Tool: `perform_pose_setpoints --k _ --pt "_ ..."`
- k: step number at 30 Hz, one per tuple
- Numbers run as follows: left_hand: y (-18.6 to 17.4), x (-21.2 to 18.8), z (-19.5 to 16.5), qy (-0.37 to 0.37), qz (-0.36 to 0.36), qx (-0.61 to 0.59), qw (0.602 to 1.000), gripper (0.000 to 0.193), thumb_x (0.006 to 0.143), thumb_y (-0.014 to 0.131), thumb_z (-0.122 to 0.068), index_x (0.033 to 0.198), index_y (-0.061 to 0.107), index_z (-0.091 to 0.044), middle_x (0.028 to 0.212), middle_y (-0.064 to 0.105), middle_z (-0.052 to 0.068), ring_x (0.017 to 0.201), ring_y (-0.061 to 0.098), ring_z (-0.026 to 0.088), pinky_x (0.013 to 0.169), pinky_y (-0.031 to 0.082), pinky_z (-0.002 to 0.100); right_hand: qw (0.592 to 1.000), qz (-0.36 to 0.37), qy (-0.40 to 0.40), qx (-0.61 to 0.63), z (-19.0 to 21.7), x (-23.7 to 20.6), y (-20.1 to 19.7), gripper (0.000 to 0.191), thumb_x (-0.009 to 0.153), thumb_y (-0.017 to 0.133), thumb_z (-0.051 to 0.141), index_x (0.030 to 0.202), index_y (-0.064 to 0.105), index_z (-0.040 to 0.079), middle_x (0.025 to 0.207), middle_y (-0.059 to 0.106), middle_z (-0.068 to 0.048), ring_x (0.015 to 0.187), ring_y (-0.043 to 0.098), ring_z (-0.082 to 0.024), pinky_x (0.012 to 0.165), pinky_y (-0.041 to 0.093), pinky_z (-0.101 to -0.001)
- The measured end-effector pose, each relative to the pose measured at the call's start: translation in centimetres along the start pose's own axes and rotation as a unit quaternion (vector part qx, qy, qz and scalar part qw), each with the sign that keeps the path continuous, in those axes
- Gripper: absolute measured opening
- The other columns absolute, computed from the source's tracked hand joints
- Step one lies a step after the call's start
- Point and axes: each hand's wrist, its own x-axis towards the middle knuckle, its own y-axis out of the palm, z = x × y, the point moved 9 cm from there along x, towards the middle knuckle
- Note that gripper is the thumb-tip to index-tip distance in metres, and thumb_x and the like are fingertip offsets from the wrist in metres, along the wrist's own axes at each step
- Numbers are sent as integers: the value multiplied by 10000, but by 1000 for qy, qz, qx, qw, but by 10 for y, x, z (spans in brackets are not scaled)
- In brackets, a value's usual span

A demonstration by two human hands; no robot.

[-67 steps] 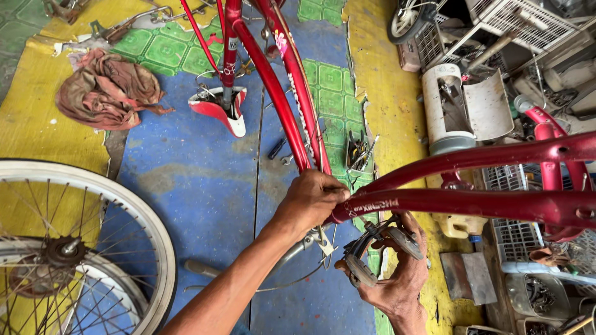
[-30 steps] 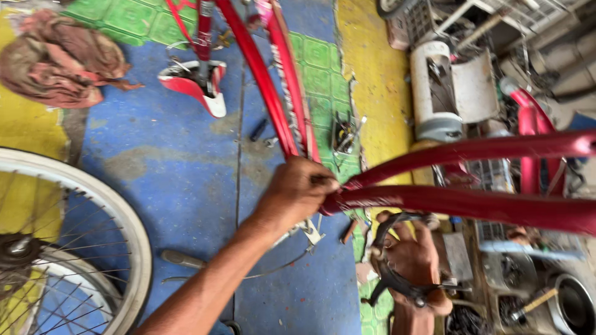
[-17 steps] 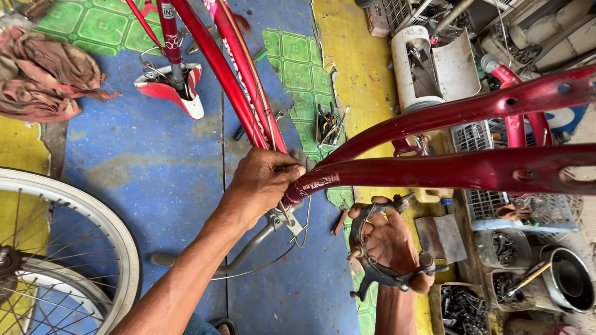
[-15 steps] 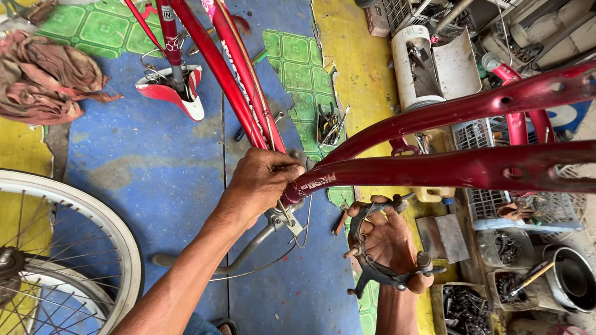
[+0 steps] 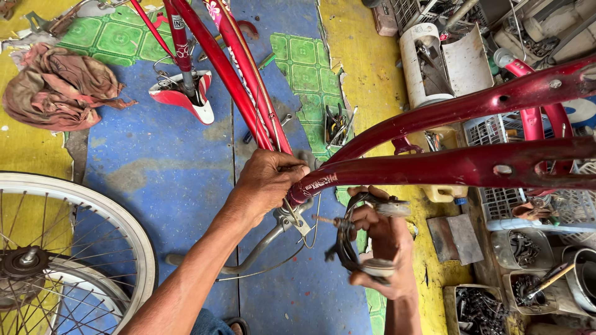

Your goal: The person sits on the floor of a repair shop working on a red bicycle frame. They use a wrench to loosen and remove parts from the frame, handle and turn over a brake caliper assembly, and fit the caliper onto the frame's fork mount by hand.

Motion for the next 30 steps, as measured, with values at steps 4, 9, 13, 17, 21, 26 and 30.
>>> perform_pose_setpoints --k 4,9,13,17,21,26,30 --pt "-1 0 2 -11 3 7 1000 181 941 707 -141 914 782 21 591 595 0 448 464 52 364 312 263 991 -7 -45 -127 7 -2 8 1191 640 991 363 1572 352 -14 1544 477 -223 1068 628 -217 869 535 -357" --pt "1 1 1 -4 6 -8 1000 174 941 705 -127 917 781 28 614 624 3 469 507 47 374 347 255 986 -28 -47 -155 5 -1 8 1247 604 1024 322 1574 320 -24 1521 458 -206 1030 608 -195 856 549 -336" --pt "1 2 1 -2 8 -6 1000 157 931 697 -117 933 781 16 641 680 14 493 587 51 388 414 251 965 -5 -92 -244 12 4 15 1186 584 1025 277 1536 374 -1 1538 460 -212 1101 610 -219 860 565 -343" --pt "2 0 2 -4 11 -13 1000 165 942 700 -123 927 778 22 643 664 20 495 567 58 387 388 257 935 -16 -109 -339 15 2 20 1211 552 1022 293 1528 361 13 1524 468 -225 1142 612 -235 811 568 -335" --pt "2 0 0 9 9 -5 1000 157 938 709 -117 920 779 23 643 654 8 502 563 52 393 391 257 930 -28 -108 -350 15 1 21 1193 560 999 287 1533 364 14 1538 456 -234 1234 593 -277 866 566 -354" --pt "2 -2 -1 6 8 5 1000 168 947 702 -121 924 783 25 629 645 3 488 545 47 392 388 254 918 -38 -138 -370 21 0 22 1208 581 1001 329 1543 343 11 1520 459 -226 1217 597 -261 953 534 -384" --pt "3 -2 -2 5 6 2 1000 167 942 699 -121 940 786 21 621 650 11 466 537 49 372 380 255 899 -39 -157 -407 27 -1 26 1205 581 990 356 1535 341 11 1508 466 -214 1239 587 -284 977 529 -410"
